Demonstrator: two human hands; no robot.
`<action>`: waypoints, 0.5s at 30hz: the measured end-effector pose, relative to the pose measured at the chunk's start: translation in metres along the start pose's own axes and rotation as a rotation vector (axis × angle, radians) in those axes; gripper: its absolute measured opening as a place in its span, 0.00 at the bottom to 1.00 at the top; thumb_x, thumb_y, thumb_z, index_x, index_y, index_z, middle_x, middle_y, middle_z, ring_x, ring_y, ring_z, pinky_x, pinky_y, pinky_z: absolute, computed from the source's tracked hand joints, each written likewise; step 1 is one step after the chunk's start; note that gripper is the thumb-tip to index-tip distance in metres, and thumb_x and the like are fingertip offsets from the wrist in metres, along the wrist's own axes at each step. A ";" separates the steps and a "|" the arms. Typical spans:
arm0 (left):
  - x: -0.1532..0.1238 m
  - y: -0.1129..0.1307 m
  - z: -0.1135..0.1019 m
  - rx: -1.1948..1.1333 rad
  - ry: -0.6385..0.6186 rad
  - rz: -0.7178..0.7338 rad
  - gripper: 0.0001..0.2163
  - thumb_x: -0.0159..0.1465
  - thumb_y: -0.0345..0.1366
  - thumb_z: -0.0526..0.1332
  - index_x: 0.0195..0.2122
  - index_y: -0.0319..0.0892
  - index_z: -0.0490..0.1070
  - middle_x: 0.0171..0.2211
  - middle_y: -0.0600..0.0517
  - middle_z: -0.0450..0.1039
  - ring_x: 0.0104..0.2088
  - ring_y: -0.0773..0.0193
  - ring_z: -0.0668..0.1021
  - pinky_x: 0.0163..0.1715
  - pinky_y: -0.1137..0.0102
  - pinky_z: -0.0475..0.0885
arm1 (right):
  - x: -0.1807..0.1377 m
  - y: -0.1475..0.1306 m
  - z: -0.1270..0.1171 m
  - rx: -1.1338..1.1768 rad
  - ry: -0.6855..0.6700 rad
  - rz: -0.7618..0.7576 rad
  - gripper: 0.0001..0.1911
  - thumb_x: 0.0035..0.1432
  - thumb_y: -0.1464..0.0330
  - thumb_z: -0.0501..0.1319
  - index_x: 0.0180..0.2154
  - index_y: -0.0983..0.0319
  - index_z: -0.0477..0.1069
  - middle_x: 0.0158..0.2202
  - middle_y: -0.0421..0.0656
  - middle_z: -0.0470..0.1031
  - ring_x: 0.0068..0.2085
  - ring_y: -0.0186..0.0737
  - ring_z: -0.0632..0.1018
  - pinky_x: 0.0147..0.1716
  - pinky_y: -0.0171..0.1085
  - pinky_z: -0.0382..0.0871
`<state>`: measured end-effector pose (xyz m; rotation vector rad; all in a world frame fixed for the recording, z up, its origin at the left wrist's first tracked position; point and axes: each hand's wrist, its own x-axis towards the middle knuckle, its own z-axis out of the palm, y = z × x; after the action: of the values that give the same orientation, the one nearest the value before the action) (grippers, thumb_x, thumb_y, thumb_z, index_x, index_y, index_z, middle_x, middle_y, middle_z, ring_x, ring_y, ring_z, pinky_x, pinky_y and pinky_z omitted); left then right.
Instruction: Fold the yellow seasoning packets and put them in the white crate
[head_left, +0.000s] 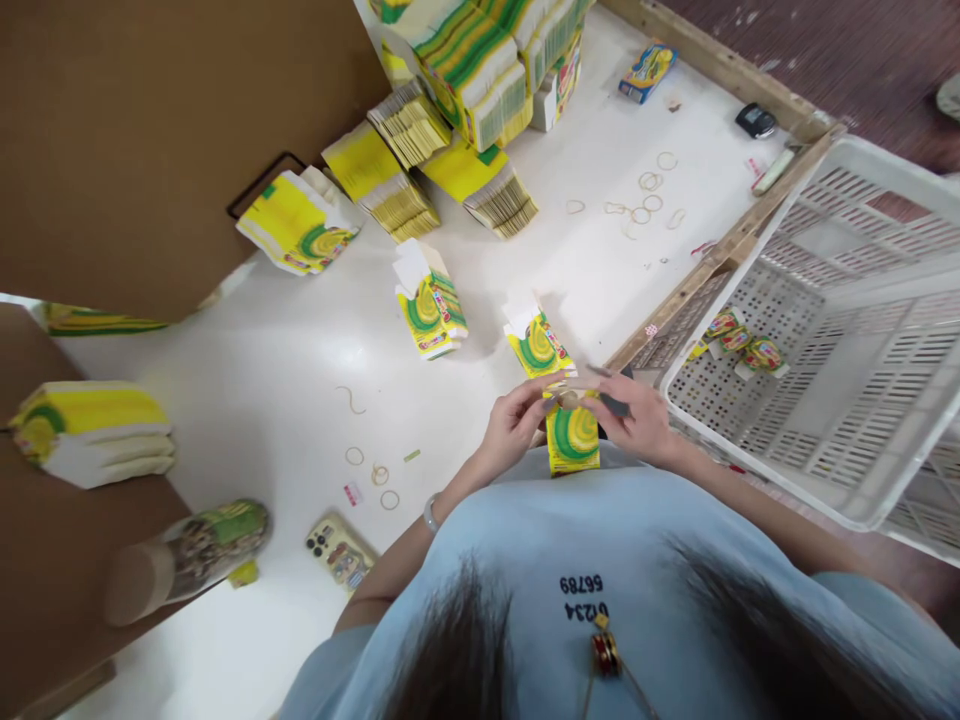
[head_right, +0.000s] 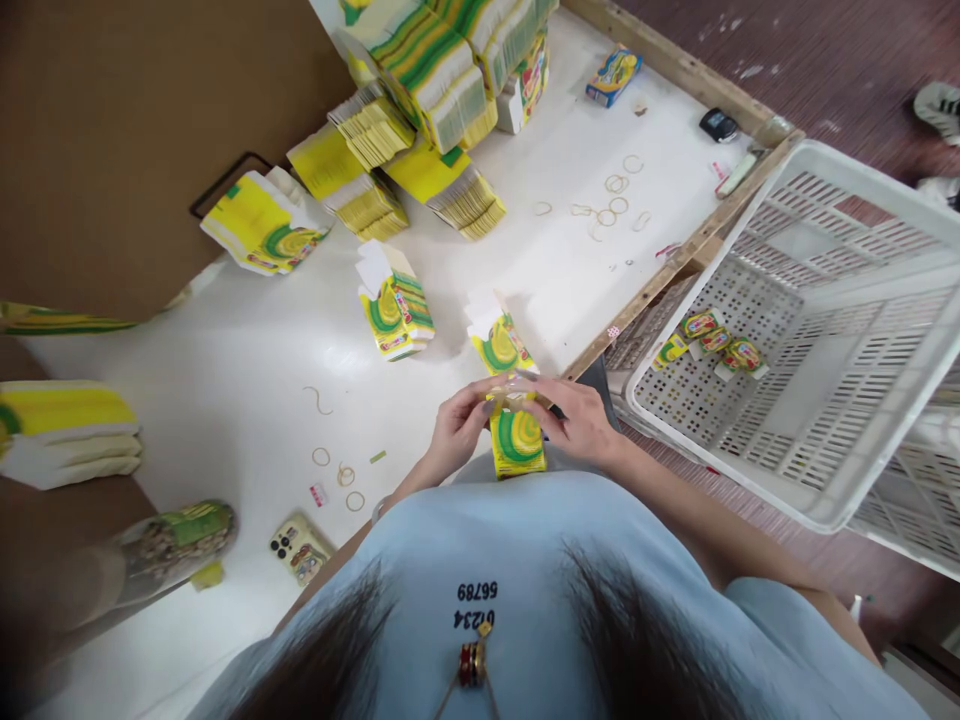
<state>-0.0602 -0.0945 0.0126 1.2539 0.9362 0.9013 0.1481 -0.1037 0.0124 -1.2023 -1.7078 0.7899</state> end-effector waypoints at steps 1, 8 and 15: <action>0.000 0.002 -0.002 0.028 -0.013 0.018 0.20 0.70 0.52 0.60 0.53 0.46 0.80 0.41 0.48 0.83 0.29 0.68 0.78 0.29 0.74 0.75 | 0.000 0.000 -0.004 0.004 -0.070 -0.026 0.16 0.66 0.55 0.64 0.50 0.54 0.78 0.45 0.46 0.85 0.44 0.45 0.85 0.47 0.43 0.82; -0.004 0.009 -0.003 0.013 0.027 0.013 0.24 0.69 0.57 0.58 0.46 0.42 0.82 0.40 0.44 0.84 0.30 0.65 0.81 0.30 0.72 0.77 | 0.005 -0.018 -0.013 0.365 -0.326 0.287 0.23 0.65 0.57 0.64 0.59 0.55 0.73 0.55 0.48 0.81 0.48 0.45 0.84 0.46 0.45 0.82; -0.001 0.016 0.006 0.046 0.101 -0.070 0.16 0.63 0.50 0.68 0.44 0.42 0.81 0.35 0.48 0.83 0.31 0.66 0.81 0.29 0.73 0.76 | 0.014 -0.034 -0.014 0.486 -0.415 0.558 0.27 0.57 0.67 0.66 0.58 0.57 0.68 0.42 0.41 0.80 0.34 0.36 0.81 0.35 0.37 0.79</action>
<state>-0.0553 -0.0964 0.0290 1.2157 1.0798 0.8984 0.1459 -0.1011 0.0520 -1.2259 -1.3577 1.7822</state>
